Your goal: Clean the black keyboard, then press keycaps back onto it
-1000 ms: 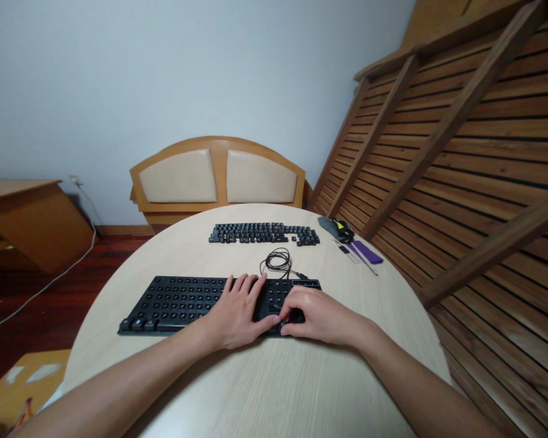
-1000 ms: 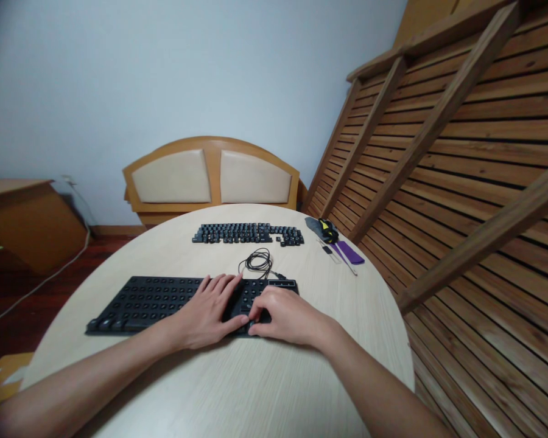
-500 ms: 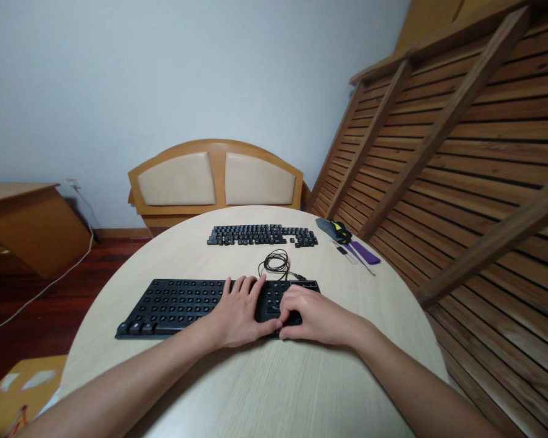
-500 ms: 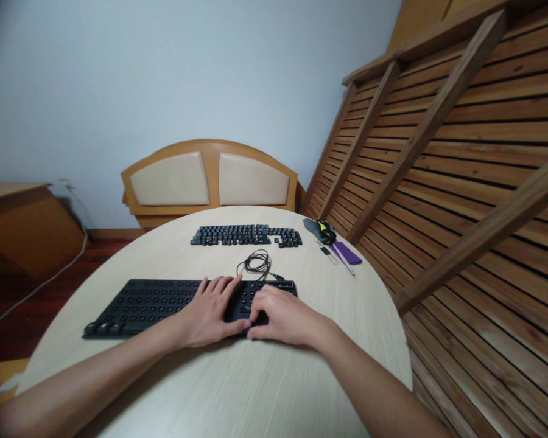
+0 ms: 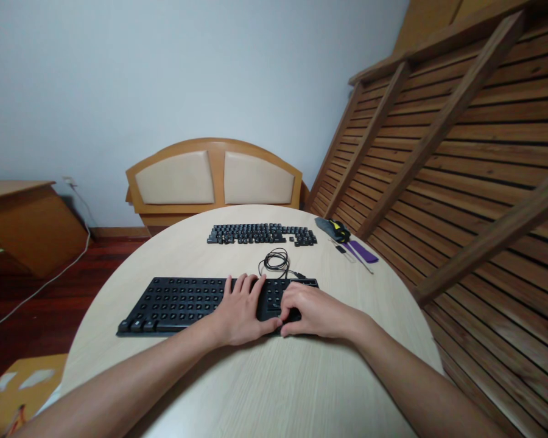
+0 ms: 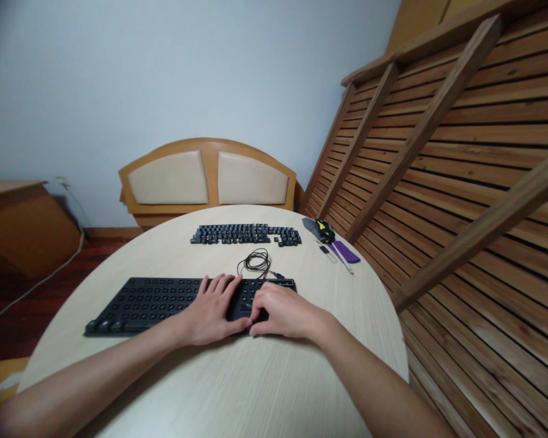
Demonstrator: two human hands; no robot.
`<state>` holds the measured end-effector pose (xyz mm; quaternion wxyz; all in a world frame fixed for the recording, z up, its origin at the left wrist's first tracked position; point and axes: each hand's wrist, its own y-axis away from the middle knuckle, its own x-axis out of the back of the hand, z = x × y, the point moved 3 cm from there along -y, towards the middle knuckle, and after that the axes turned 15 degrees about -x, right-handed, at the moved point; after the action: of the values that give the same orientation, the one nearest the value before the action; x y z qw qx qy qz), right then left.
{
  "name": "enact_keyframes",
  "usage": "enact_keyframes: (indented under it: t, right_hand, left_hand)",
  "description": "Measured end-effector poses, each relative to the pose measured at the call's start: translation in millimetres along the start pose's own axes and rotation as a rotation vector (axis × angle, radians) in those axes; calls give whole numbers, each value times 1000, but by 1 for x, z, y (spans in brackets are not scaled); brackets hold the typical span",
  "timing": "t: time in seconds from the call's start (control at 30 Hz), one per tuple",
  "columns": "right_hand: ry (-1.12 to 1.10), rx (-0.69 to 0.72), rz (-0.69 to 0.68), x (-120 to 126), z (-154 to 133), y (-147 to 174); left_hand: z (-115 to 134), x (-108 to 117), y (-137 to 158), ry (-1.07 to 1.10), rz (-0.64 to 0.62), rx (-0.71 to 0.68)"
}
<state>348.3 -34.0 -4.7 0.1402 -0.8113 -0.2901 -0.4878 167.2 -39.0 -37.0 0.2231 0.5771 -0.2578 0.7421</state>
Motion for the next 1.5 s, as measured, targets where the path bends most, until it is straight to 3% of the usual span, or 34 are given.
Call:
enact_keyframes:
  t: [0.13, 0.33, 0.47, 0.67, 1.03, 1.27, 1.4, 1.5]
  right_hand:
    - [-1, 3, 53, 16, 14, -10]
    - [377, -251, 497, 49, 79, -49]
    - [456, -315, 559, 51, 112, -74]
    - [528, -363, 585, 48, 126, -97]
    - [476, -322, 538, 43, 118, -104]
    - [300, -311, 560, 50, 82, -64]
    - [-128, -135, 340, 48, 47, -26]
    - [-376, -110, 142, 36, 32, -4]
  left_hand:
    - [0, -1, 3, -16, 23, -21]
    - [1, -3, 5, -33, 45, -51]
    - [2, -3, 5, -43, 35, -54]
    - [2, -1, 6, -33, 38, -52]
    - [3, -3, 5, -61, 31, -54]
    - [3, -3, 6, -57, 57, -58]
    - [1, -6, 6, -57, 60, -63]
    - [-1, -7, 6, -66, 69, -83]
